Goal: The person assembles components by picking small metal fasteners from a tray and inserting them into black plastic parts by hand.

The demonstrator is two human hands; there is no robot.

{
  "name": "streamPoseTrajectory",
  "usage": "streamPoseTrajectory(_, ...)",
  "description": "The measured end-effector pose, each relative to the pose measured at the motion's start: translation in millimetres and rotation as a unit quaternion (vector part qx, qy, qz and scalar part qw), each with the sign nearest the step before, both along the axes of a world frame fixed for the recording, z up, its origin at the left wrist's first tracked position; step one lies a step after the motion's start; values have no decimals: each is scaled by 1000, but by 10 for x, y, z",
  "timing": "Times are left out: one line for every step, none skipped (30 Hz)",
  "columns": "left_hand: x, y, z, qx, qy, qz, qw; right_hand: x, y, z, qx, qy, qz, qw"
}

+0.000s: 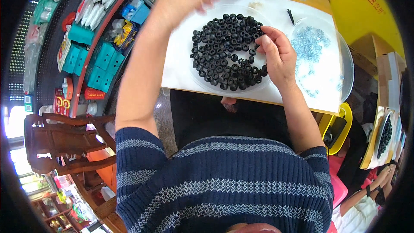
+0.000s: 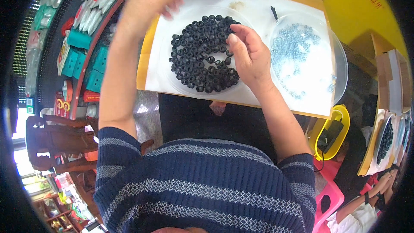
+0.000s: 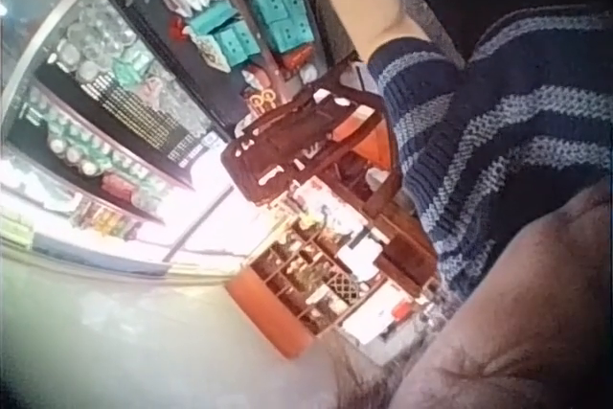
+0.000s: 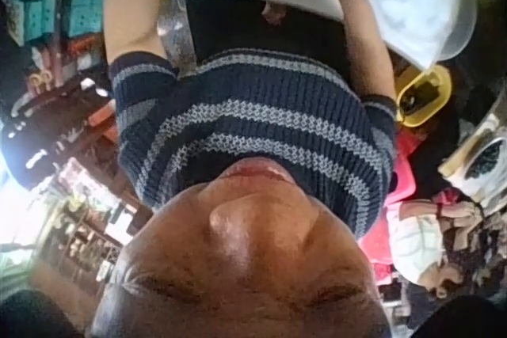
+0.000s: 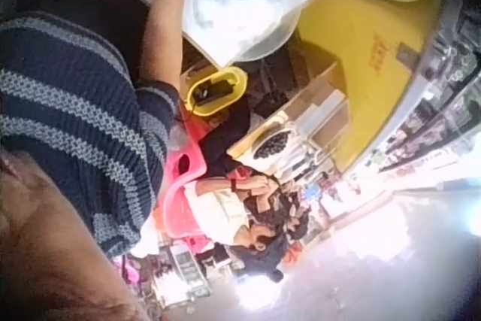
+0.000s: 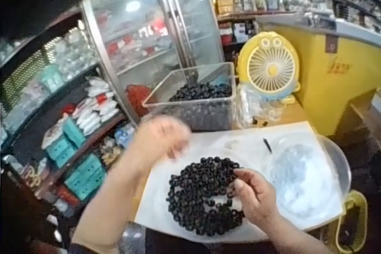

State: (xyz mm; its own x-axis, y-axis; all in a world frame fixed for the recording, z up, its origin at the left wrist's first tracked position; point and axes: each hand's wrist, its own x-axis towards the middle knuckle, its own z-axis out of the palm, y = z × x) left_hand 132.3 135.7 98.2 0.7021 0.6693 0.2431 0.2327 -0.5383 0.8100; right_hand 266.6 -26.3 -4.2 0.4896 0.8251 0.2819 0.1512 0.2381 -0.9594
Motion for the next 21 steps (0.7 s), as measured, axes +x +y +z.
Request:
streamPoseTrajectory(-58, -135, -175, -72, 69, 14, 995, 9, -8, 16, -1, 21, 3, 1000)
streamPoseTrajectory(-107, -276, -330, -73, 156, 21, 985, 22, -16, 12, -5, 12, 5, 1000)
streamPoseTrajectory(-160, -406, -429, 34, 212, 1, 977, 23, -18, 15, -6, 13, 7, 1000)
streamPoseTrajectory(-203, -486, -570, 61, 215, -3, 975, 9, -13, 15, -6, 18, 9, 1000)
streamPoseTrajectory(-243, -534, -676, 102, 232, -15, 967, -2, -14, 17, -6, 22, 10, 1000)
streamPoseTrajectory(-211, -581, -723, 134, 257, -11, 957, 16, -29, 16, -8, 19, 2, 1000)
streamPoseTrajectory(-176, -629, -755, 166, 279, -9, 946, 26, -46, 8, -1, 25, 0, 1000)
streamPoseTrajectory(-158, -662, -764, 166, 272, -19, 948, 34, -73, 12, 6, 31, -5, 999)
streamPoseTrajectory(-163, -680, -780, 177, 294, 6, 939, 13, -95, 26, 8, 42, 2, 999)
streamPoseTrajectory(-128, -709, -808, 185, 312, 24, 932, 4, -150, 38, 0, 21, 9, 1000)
streamPoseTrajectory(-135, -734, -822, 181, 313, 10, 932, 1, -223, 52, -10, 0, 16, 1000)
streamPoseTrajectory(-155, -767, -843, 182, 302, -3, 936, 18, -314, 77, -5, -84, 11, 996)
streamPoseTrajectory(-176, -784, -863, 185, 292, -13, 938, 46, -402, 106, -1, -167, 11, 986)
streamPoseTrajectory(-169, -798, -880, 194, 293, -14, 936, 117, -519, 166, 10, -253, 5, 967)
streamPoseTrajectory(-148, -822, -888, 203, 295, -14, 933, 204, -635, 157, 3, -260, -8, 966)
streamPoseTrajectory(-114, -849, -841, 201, 327, -9, 923, 302, -753, 133, -27, -295, -34, 955)
streamPoseTrajectory(-95, -858, -843, 203, 320, -18, 925, 405, -873, 125, -56, -328, -59, 941)
streamPoseTrajectory(-92, -857, -852, 202, 318, -20, 926, 520, -997, 132, -77, -321, -90, 940)
streamPoseTrajectory(-97, -855, -876, 198, 317, -20, 927, 665, -1098, 100, -131, -325, -126, 928)
streamPoseTrajectory(-109, -844, -907, 185, 286, -13, 940, 782, -1184, 100, -181, -322, -169, 914)
streamPoseTrajectory(-86, -856, -927, 184, 281, -20, 942, 903, -1277, 128, -193, -335, -202, 900)
